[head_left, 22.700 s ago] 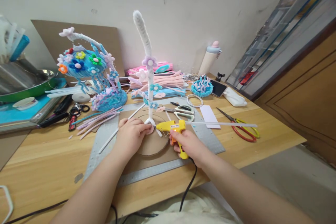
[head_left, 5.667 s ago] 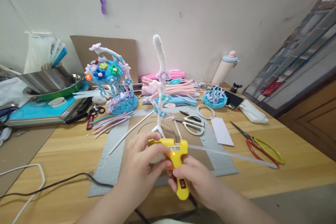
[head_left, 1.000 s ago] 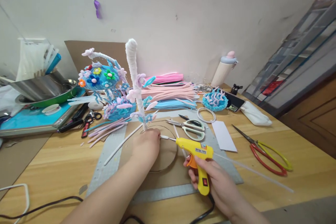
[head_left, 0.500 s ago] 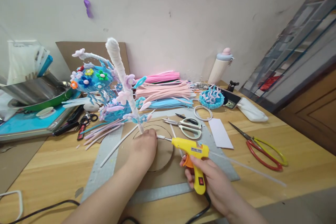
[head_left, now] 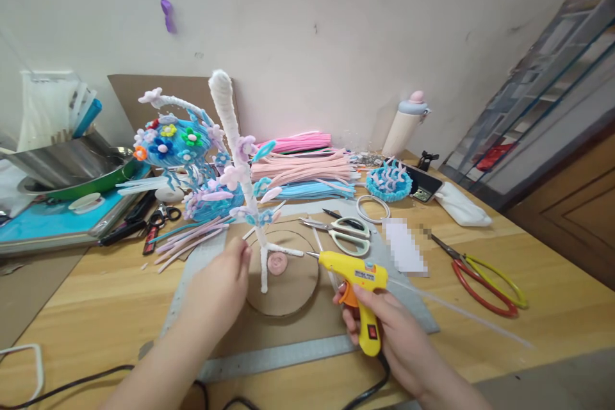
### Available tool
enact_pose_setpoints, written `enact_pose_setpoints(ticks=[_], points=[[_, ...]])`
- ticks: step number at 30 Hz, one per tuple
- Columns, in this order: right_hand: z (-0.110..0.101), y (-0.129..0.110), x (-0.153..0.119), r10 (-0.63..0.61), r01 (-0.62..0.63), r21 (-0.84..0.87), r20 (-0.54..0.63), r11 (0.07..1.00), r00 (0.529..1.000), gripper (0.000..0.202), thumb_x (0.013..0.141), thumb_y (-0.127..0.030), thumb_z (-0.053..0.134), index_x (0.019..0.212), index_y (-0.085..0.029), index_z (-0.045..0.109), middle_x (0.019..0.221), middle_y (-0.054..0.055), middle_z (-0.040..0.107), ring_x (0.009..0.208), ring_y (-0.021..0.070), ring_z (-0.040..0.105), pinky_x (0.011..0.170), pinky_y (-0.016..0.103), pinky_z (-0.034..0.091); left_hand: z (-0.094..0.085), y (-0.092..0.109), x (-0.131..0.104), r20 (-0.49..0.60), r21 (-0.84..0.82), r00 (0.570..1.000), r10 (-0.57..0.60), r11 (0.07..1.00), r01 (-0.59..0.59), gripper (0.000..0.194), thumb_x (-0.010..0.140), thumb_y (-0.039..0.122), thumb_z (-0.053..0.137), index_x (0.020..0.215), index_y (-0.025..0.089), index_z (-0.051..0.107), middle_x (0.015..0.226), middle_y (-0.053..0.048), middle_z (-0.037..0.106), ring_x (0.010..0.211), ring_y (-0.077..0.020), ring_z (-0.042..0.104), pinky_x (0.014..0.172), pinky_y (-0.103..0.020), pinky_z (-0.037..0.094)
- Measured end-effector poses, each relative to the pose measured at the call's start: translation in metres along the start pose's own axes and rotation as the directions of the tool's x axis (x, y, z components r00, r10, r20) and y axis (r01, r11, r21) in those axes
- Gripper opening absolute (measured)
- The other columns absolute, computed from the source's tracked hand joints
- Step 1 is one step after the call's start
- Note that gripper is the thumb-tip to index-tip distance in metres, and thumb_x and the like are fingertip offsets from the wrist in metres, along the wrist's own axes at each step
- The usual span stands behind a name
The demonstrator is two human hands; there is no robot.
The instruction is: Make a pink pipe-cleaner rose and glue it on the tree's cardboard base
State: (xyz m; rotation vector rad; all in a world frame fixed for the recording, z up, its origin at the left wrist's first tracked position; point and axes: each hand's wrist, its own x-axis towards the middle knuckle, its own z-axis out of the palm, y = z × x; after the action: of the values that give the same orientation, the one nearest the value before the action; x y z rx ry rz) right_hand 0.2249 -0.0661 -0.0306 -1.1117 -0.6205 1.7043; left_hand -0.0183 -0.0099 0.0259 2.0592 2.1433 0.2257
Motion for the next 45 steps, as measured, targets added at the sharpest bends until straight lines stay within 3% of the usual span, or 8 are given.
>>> enact_pose_setpoints(ticks=[3, 7, 12, 19, 27, 35, 41, 45], points=[[0.001, 0.0, 0.001, 0.001, -0.001, 0.016, -0.012, 1.0, 1.0, 0.032, 0.076, -0.044, 0.071, 0.089, -0.015, 0.066, 0.082, 0.005, 0.065, 0.056, 0.0108, 0.052, 0.047, 0.022, 0.045, -0.002, -0.02, 0.001, -0.083, 0.02, 0.994, -0.067, 0.997, 0.069, 0.03, 0.094, 0.029, 0.025, 0.102, 0.02, 0.052, 0.085, -0.01, 0.067, 0.08, -0.0281, 0.065, 0.062, -0.035, 0.044], [0.002, 0.005, 0.003, -0.024, 0.025, 0.073, -0.012, 0.997, 1.0, 0.027, 0.076, -0.038, 0.072, 0.09, -0.015, 0.068, 0.075, 0.003, 0.065, 0.062, 0.0128, 0.056, 0.056, 0.023, 0.048, 0.013, -0.021, -0.007, -0.117, 0.005, 0.992, 0.036, 0.999, -0.035, 0.041, 0.09, 0.034, 0.037, 0.126, 0.016, 0.043, 0.121, -0.013, 0.058, 0.114, -0.0262, 0.054, 0.092, -0.037, 0.042], [-0.001, 0.01, 0.009, -0.066, 0.073, 0.156, -0.055, 0.985, 0.996, 0.031, 0.071, -0.032, 0.077, 0.098, -0.019, 0.068, 0.108, 0.007, 0.068, 0.091, 0.0211, 0.065, 0.079, 0.032, 0.052, 0.031, -0.001, -0.027, -0.037, 0.11, 0.993, 0.115, 0.988, -0.11, 0.076, 0.068, 0.061, 0.065, 0.124, 0.011, 0.051, 0.126, -0.019, 0.055, 0.121, -0.0369, 0.047, 0.1, -0.046, 0.037], [0.017, 0.005, 0.014, -0.082, 0.079, 0.221, 0.003, 0.972, 0.997, 0.04, 0.071, -0.027, 0.078, 0.109, -0.023, 0.066, 0.12, 0.005, 0.066, 0.124, 0.0241, 0.051, 0.108, 0.039, 0.036, 0.035, -0.01, -0.021, -0.003, 0.038, 0.99, 0.144, 0.989, -0.144, 0.09, 0.061, 0.052, 0.075, 0.133, 0.008, 0.045, 0.135, -0.02, 0.051, 0.125, -0.0354, 0.045, 0.104, -0.045, 0.036], [0.024, 0.018, 0.003, -0.015, 0.005, 0.307, 0.03, 0.952, 0.999, 0.041, 0.072, -0.027, 0.079, 0.111, -0.025, 0.065, 0.127, 0.007, 0.062, 0.125, 0.0281, 0.049, 0.101, 0.046, 0.044, 0.036, -0.026, -0.021, -0.03, -0.175, 0.978, 0.208, 0.962, -0.21, 0.07, 0.079, 0.024, 0.055, 0.144, 0.015, 0.03, 0.146, -0.012, 0.042, 0.134, -0.0255, 0.038, 0.112, -0.043, 0.032], [0.015, 0.029, -0.016, 0.105, -0.107, 0.324, 0.025, 0.94, 0.994, 0.047, 0.065, -0.029, 0.083, 0.108, -0.019, 0.066, 0.123, 0.014, 0.064, 0.115, 0.0344, 0.058, 0.1, 0.051, 0.042, 0.04, -0.038, 0.003, -0.025, -0.391, 0.953, 0.301, 0.875, -0.286, 0.083, 0.064, 0.005, 0.043, 0.144, 0.019, 0.03, 0.15, -0.006, 0.037, 0.136, -0.0217, 0.036, 0.112, -0.041, 0.033], [0.018, 0.016, -0.008, 0.017, -0.009, 0.369, -0.02, 0.93, 1.0, 0.042, 0.066, -0.024, 0.08, 0.106, -0.021, 0.066, 0.12, 0.008, 0.065, 0.116, 0.0291, 0.057, 0.101, 0.045, 0.042, 0.035, -0.017, -0.013, -0.181, -0.208, 0.913, 0.365, 0.893, -0.398, 0.041, 0.084, 0.019, 0.045, 0.123, 0.022, 0.054, 0.136, -0.008, 0.052, 0.128, -0.0265, 0.042, 0.107, -0.05, 0.029], [0.018, 0.006, -0.002, 0.008, 0.007, 0.363, -0.039, 0.932, 0.999, 0.036, 0.06, -0.011, 0.07, 0.094, -0.023, 0.068, 0.099, 0.003, 0.068, 0.089, 0.02, 0.063, 0.076, 0.033, 0.051, 0.036, -0.003, -0.03, -0.143, -0.053, 0.869, 0.474, 0.873, -0.485, 0.036, 0.09, 0.029, 0.048, 0.125, 0.028, 0.055, 0.131, -0.002, 0.059, 0.123, -0.0241, 0.048, 0.105, -0.047, 0.027]])
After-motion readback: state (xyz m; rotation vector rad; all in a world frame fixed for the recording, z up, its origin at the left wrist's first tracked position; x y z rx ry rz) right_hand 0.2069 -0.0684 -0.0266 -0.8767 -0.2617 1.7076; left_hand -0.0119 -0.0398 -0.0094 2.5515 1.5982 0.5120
